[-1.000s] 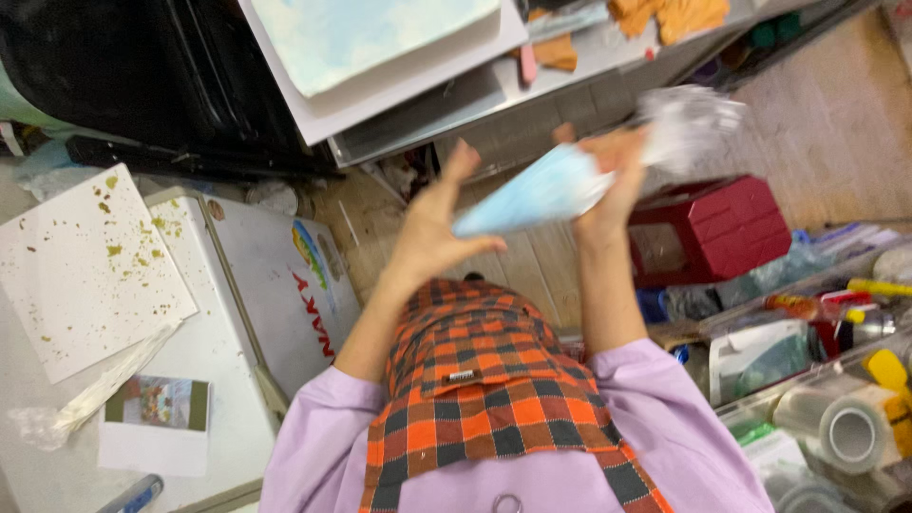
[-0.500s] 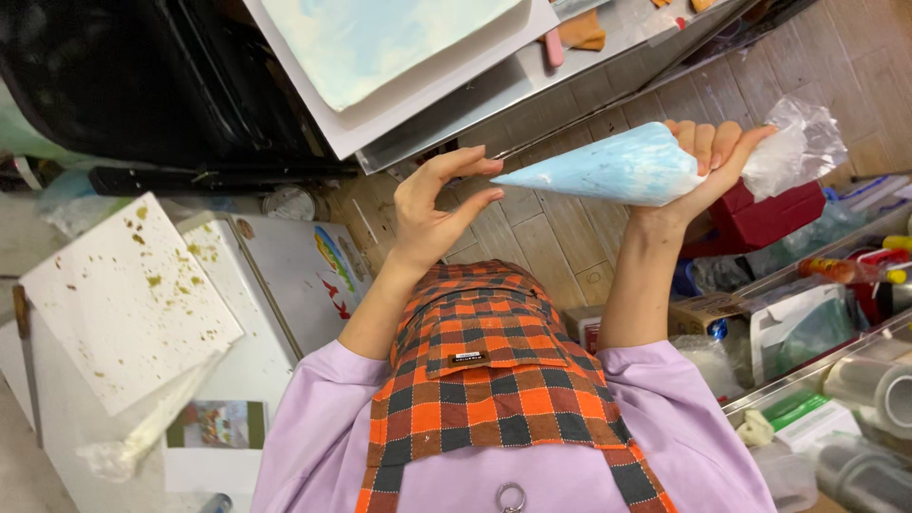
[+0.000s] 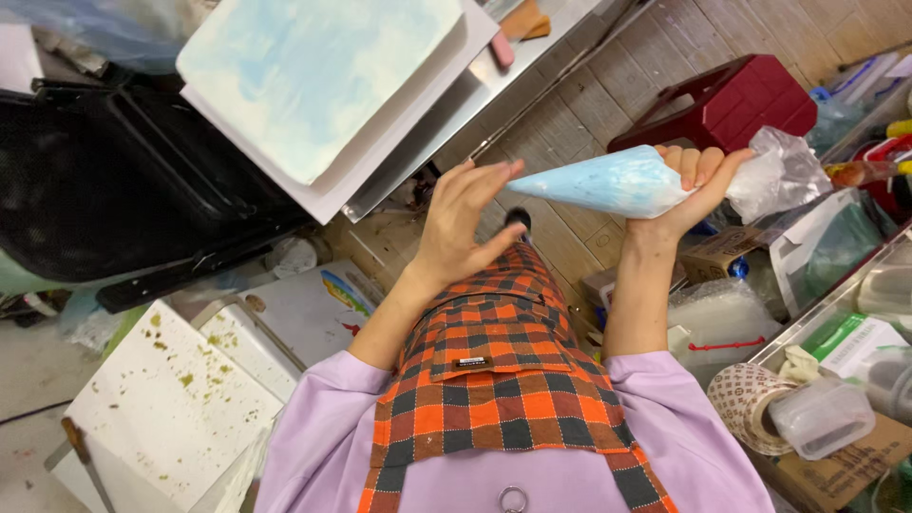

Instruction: The person fills a disposable piping bag with light blue frosting, twists the top to secure the contents, and then uses scissors to cut the tip of the bag. The person is wearing a purple shirt and a plaid apron in a kitchen setting.

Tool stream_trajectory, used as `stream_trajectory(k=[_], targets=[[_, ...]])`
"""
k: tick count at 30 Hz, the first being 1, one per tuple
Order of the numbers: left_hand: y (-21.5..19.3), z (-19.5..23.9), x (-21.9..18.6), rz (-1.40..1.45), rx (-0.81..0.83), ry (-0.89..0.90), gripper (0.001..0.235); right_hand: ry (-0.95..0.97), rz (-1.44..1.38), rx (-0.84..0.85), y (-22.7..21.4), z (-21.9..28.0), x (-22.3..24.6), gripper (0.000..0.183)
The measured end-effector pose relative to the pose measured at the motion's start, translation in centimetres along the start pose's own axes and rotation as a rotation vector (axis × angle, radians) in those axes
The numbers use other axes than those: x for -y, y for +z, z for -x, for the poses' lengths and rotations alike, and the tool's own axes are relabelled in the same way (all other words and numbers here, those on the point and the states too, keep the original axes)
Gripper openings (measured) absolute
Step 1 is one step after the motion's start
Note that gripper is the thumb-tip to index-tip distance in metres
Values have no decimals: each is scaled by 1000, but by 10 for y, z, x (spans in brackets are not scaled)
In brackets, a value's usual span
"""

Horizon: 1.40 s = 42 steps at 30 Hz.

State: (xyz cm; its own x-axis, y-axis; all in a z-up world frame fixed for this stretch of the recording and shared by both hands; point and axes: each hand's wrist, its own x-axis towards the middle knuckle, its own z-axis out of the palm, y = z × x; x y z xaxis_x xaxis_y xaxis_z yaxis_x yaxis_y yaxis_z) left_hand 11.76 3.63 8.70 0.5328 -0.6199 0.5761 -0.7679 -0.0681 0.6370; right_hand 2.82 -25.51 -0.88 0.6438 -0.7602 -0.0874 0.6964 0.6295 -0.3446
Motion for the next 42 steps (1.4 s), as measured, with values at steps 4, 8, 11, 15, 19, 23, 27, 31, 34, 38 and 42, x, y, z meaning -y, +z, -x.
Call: stream_trajectory(k=[4, 8, 11, 15, 19, 23, 27, 31, 34, 38, 42], targets=[[19, -22, 26, -4, 53, -86, 64, -70, 76, -26, -43, -38, 29, 60], [56, -56, 58, 14, 75, -223, 58, -57, 19, -78, -79, -97, 53, 60], [93, -89, 98, 11, 103, -312, 54, -56, 5, -121, -90, -152, 63, 59], [150, -121, 170, -206, 149, -250, 52, -40, 57, -60, -100, -206, 77, 56], [207, -146, 243, -251, 244, -315, 48, -13, 109, 3, -112, -232, 98, 56], [258, -181, 313, -281, 434, -424, 52, -55, 194, -161, -147, -219, 108, 55], [305, -238, 383, -280, 400, -356, 46, -99, 276, -285, -173, -188, 113, 55], [339, -289, 429, -506, 469, -500, 54, -89, 276, -454, -174, -142, 113, 55], [360, -312, 437, -737, 432, -542, 42, -91, 319, -568, -166, -118, 112, 54], [378, -328, 439, -1118, 455, -506, 29, -85, 281, -574, -161, -109, 104, 55], [381, -339, 439, -1188, 532, -514, 18, -81, 294, -561, -156, -123, 97, 53]])
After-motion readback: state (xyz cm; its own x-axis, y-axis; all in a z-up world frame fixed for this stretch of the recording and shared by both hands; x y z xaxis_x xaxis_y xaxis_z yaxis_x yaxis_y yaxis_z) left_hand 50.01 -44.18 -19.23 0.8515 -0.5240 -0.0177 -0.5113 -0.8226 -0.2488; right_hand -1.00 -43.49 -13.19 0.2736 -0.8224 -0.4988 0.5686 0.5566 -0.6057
